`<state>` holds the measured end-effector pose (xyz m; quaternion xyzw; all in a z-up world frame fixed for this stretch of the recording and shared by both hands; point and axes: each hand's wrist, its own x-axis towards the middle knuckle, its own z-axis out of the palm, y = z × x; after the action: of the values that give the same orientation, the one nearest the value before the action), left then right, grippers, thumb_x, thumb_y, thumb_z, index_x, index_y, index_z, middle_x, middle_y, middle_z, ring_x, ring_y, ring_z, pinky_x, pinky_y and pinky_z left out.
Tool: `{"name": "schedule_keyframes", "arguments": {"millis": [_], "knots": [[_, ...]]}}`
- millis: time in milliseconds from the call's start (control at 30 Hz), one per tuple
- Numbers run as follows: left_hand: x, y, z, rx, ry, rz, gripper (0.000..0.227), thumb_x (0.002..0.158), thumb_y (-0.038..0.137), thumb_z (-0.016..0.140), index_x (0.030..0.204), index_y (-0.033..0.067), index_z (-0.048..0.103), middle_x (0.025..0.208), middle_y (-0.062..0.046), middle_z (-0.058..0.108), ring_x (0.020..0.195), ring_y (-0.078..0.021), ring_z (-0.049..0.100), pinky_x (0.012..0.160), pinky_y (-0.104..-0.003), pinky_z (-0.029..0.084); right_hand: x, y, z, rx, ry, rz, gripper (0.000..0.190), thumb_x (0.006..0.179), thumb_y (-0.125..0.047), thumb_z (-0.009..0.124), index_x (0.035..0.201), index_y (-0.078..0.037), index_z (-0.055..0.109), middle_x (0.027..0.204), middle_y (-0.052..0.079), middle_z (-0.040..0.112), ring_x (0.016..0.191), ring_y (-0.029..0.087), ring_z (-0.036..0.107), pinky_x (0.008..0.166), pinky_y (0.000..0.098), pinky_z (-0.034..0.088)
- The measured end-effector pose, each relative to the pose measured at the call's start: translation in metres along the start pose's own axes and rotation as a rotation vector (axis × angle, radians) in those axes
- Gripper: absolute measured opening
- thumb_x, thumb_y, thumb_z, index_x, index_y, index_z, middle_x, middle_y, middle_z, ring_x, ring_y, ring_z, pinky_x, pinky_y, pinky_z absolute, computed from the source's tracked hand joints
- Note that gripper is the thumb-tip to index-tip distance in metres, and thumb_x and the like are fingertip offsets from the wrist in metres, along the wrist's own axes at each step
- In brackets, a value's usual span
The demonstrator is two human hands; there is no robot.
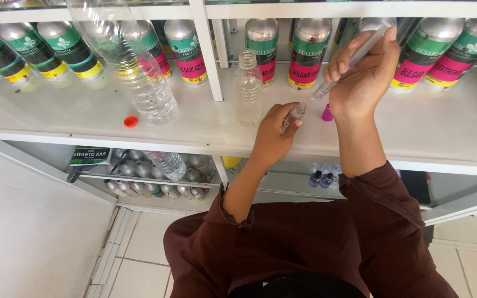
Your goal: The person uses a syringe to transfer a clear liquid from a large plastic bottle into a small glass vial. They repeatedly draw liquid from the bottle and inject it into the vial, which is placed on a white shelf among other containers.
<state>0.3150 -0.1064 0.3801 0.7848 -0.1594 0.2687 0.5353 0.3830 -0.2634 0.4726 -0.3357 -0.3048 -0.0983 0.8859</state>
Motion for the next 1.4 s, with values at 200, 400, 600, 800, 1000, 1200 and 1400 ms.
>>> {"name": "schedule_keyframes", "arguments": {"millis": [200, 400, 600, 800, 1000, 1200, 1400], "knots": [[-0.001, 0.004, -0.001, 0.035, -0.004, -0.006, 0.038, 0.092, 0.008, 0.07, 0.129, 0.0107, 0.064, 0.108, -0.01, 0.065, 0.089, -0.0264, 0.063, 0.08, -0.036, 0.052, 0.002, 0.002, 0.005, -0.014, 0.005, -0.019, 0.041, 0.11, -0.042, 0.045, 0.098, -0.005, 0.056, 0.071, 0.011, 0.046, 0.061, 0.025, 0.042, 0.056, 0.0373, 0.034], [-0.001, 0.002, -0.001, -0.003, -0.025, 0.013, 0.036, 0.093, 0.006, 0.069, 0.129, 0.0095, 0.063, 0.107, -0.01, 0.063, 0.093, -0.0238, 0.067, 0.082, -0.035, 0.053, -0.001, 0.015, -0.011, 0.047, 0.082, 0.003, 0.039, 0.111, -0.043, 0.047, 0.101, -0.007, 0.057, 0.064, 0.007, 0.042, 0.053, 0.018, 0.035, 0.05, 0.0325, 0.028], [0.0, 0.008, -0.003, -0.013, -0.055, -0.01, 0.038, 0.093, 0.007, 0.068, 0.131, 0.0105, 0.063, 0.106, -0.009, 0.062, 0.093, -0.0212, 0.068, 0.081, -0.035, 0.053, -0.006, 0.015, -0.019, 0.13, 0.139, 0.004, 0.045, 0.112, -0.047, 0.048, 0.094, -0.007, 0.056, 0.064, 0.006, 0.041, 0.054, 0.018, 0.035, 0.049, 0.0319, 0.027], [-0.001, 0.011, -0.004, -0.005, -0.08, -0.005, 0.04, 0.094, 0.007, 0.068, 0.133, 0.0124, 0.063, 0.105, -0.008, 0.062, 0.092, -0.0216, 0.067, 0.082, -0.035, 0.052, -0.009, 0.012, -0.018, 0.12, 0.128, -0.004, 0.05, 0.111, -0.054, 0.045, 0.1, -0.007, 0.058, 0.065, 0.007, 0.042, 0.052, 0.018, 0.035, 0.048, 0.0311, 0.027], [-0.002, 0.011, -0.002, -0.012, -0.09, -0.01, 0.041, 0.094, 0.008, 0.069, 0.134, 0.014, 0.063, 0.103, -0.008, 0.061, 0.089, -0.0205, 0.067, 0.08, -0.035, 0.053, -0.013, 0.006, -0.011, 0.098, 0.143, -0.01, 0.053, 0.107, -0.06, 0.042, 0.114, -0.011, 0.057, 0.061, 0.008, 0.041, 0.049, 0.019, 0.035, 0.046, 0.0311, 0.028], [-0.003, 0.017, -0.005, 0.034, -0.129, 0.009, 0.041, 0.094, 0.006, 0.068, 0.133, 0.0161, 0.065, 0.099, -0.007, 0.058, 0.086, -0.0207, 0.065, 0.079, -0.035, 0.053, -0.006, 0.013, -0.039, 0.021, 0.094, -0.113, 0.047, 0.11, -0.054, 0.046, 0.104, -0.009, 0.059, 0.061, 0.008, 0.042, 0.057, 0.026, 0.044, 0.061, 0.0389, 0.041], [-0.002, 0.016, -0.005, 0.011, -0.171, 0.029, 0.041, 0.096, 0.006, 0.066, 0.135, 0.0159, 0.062, 0.101, -0.007, 0.057, 0.086, -0.0207, 0.064, 0.078, -0.034, 0.053, -0.008, 0.007, -0.07, 0.194, 0.171, -0.024, 0.04, 0.114, -0.043, 0.043, 0.101, -0.007, 0.057, 0.069, 0.009, 0.045, 0.063, 0.024, 0.043, 0.059, 0.0355, 0.033]]}}
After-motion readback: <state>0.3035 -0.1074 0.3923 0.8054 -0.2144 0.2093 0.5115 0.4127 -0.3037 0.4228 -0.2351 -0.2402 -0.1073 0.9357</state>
